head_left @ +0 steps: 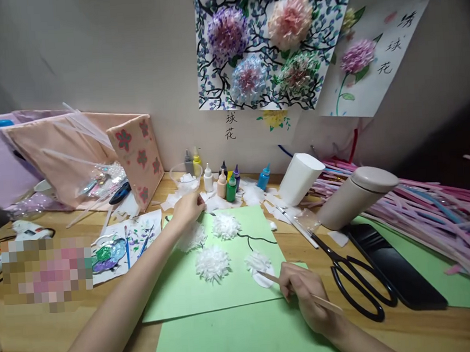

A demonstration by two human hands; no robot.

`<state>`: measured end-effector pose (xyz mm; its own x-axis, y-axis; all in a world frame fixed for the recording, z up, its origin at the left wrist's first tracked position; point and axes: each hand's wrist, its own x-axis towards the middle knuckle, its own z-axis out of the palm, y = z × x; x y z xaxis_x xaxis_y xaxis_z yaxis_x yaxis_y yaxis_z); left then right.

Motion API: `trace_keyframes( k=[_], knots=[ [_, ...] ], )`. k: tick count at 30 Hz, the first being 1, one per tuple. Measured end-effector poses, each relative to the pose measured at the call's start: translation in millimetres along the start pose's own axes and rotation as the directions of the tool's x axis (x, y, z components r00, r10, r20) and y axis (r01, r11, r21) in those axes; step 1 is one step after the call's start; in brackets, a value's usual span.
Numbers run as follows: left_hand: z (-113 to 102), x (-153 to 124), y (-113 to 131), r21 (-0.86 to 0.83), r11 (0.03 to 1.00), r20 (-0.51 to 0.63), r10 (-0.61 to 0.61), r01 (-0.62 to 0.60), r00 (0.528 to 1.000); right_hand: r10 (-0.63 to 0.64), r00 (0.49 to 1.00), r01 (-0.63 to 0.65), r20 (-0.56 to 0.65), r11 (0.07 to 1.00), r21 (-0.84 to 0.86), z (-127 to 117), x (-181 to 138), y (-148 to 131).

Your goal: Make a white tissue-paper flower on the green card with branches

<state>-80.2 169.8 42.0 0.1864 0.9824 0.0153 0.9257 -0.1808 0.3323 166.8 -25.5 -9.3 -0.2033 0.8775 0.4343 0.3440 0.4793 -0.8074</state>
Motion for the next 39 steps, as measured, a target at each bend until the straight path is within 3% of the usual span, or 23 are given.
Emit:
trace_keyframes(
  k=[9, 17, 39],
  knots=[
    [-0.1, -0.3, -2.7, -0.067, 0.997, -0.04, 0.039, -0.041, 0.998, -0.05, 0.999, 0.05, 0.001, 0.999, 0.003, 0.2, 2.5, -2.2],
    [4.1, 5.9, -5.4, -0.082, 0.992, 0.012, 0.1, -0.099, 0.995, -0.108, 0.994, 0.108, 0.023, 0.994, -0.002, -1.1, 6.2, -5.4],
    [10.7, 0.6, -3.2, -0.045, 0.999, 0.007, 0.029, -0.029, 1.0, -0.088, 0.996, 0.088, 0.026, 0.996, 0.011, 0.6, 4.6, -3.4]
  ],
)
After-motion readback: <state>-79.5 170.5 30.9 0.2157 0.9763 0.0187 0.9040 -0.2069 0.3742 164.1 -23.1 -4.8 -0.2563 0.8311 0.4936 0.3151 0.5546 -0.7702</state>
